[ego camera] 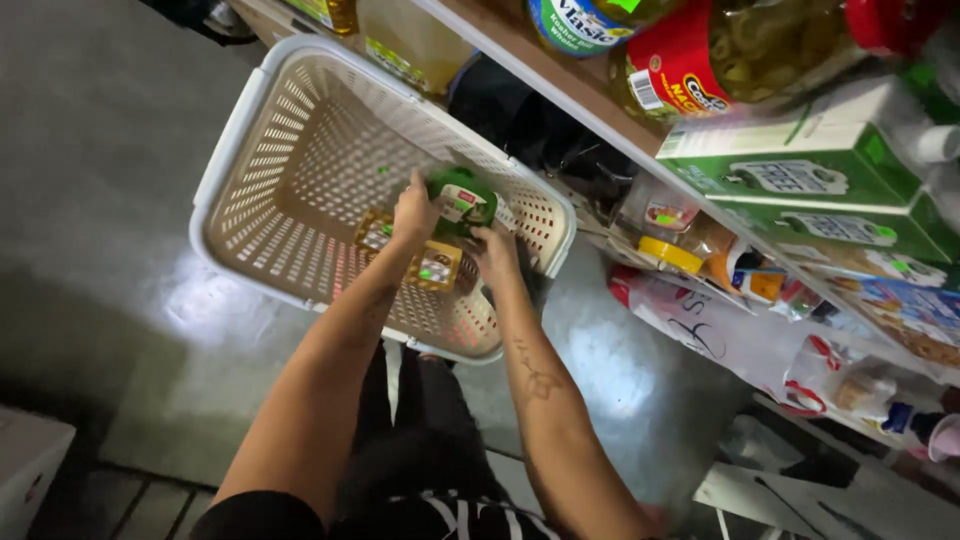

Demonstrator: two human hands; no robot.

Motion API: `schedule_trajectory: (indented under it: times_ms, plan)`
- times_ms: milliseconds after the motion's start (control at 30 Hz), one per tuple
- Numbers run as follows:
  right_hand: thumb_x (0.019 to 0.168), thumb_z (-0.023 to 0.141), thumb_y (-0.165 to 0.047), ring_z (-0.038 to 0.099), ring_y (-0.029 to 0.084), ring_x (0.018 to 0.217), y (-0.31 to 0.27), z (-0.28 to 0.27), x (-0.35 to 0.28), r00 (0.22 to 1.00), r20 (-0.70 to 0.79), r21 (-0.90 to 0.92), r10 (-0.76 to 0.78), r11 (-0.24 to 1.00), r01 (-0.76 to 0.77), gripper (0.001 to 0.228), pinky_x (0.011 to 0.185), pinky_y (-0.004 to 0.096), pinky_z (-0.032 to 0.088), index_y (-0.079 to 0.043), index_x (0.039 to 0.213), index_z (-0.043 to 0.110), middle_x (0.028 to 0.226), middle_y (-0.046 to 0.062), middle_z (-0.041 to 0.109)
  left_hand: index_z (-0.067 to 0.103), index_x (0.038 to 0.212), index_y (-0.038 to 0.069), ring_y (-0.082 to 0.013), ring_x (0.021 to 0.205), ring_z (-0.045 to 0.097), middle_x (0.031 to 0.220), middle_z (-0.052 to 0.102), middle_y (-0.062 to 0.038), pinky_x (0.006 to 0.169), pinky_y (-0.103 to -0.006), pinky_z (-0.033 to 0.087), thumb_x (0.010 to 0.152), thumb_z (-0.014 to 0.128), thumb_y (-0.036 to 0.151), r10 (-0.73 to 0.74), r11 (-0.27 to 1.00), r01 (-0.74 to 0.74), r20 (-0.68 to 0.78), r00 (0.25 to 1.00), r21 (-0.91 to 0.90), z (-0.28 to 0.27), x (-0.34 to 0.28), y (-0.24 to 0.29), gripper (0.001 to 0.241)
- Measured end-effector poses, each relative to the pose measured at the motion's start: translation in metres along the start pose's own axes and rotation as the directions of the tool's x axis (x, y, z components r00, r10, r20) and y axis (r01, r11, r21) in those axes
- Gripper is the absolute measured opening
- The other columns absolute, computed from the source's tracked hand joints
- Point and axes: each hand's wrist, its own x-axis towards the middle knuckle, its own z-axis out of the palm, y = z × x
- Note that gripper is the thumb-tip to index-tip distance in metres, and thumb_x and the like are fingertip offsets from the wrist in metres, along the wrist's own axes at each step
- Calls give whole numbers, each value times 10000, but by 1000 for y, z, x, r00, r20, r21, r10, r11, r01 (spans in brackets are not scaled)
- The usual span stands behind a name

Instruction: Wiping down grocery jars and containers with a cloth and organizing them on a shelf.

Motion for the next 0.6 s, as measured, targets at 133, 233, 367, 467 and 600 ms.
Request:
schedule_trajectory:
  times_ms: [133,233,367,467,600]
  plan:
    - [947,579,34,638,287,1093,24,-20,24,990,-134,31,52,998,-49,293,995,464,562,52,1238,594,1231,132,606,457,1400,63,-476,1047,677,1163,675,-290,840,-536,573,941,654,81,-137,974,98,190,972,202,1,10,-7,500]
    - [926,545,5,634,210,1102,15,-17,8,986,-145,-123,82,987,-101,402,949,453,605,-80,1320,546,1319,69,578,314,1548,265,-437,1133,628,1229,639,-239,929,-540,506,836,642,55,-175,959,104,264,949,263,-27,-1,14,811]
    - [973,598,-17,665,209,1082,-38,-7,-63,948,74,-691,-309,670,272,400,899,349,598,-78,1367,613,1319,63,644,337,1573,331,-438,1146,645,1327,617,-215,942,-551,517,944,542,114,-156,938,59,265,951,341,-35,-1,18,696]
    - [896,594,60,687,270,1128,-70,-20,-120,658,159,-888,-736,185,421,466,920,346,574,-103,1329,653,1274,107,687,415,1456,248,-463,1083,641,1345,592,-252,866,-552,531,815,596,113,94,922,-125,100,991,366,-2,0,-24,679]
    - [797,677,-35,602,455,1073,-24,-143,-86,611,199,-966,-766,-47,255,473,899,509,456,26,1252,562,1161,251,625,596,1161,92,-365,910,675,978,710,-196,760,-471,542,818,559,132,260,921,-335,329,908,196,12,-33,-6,347]
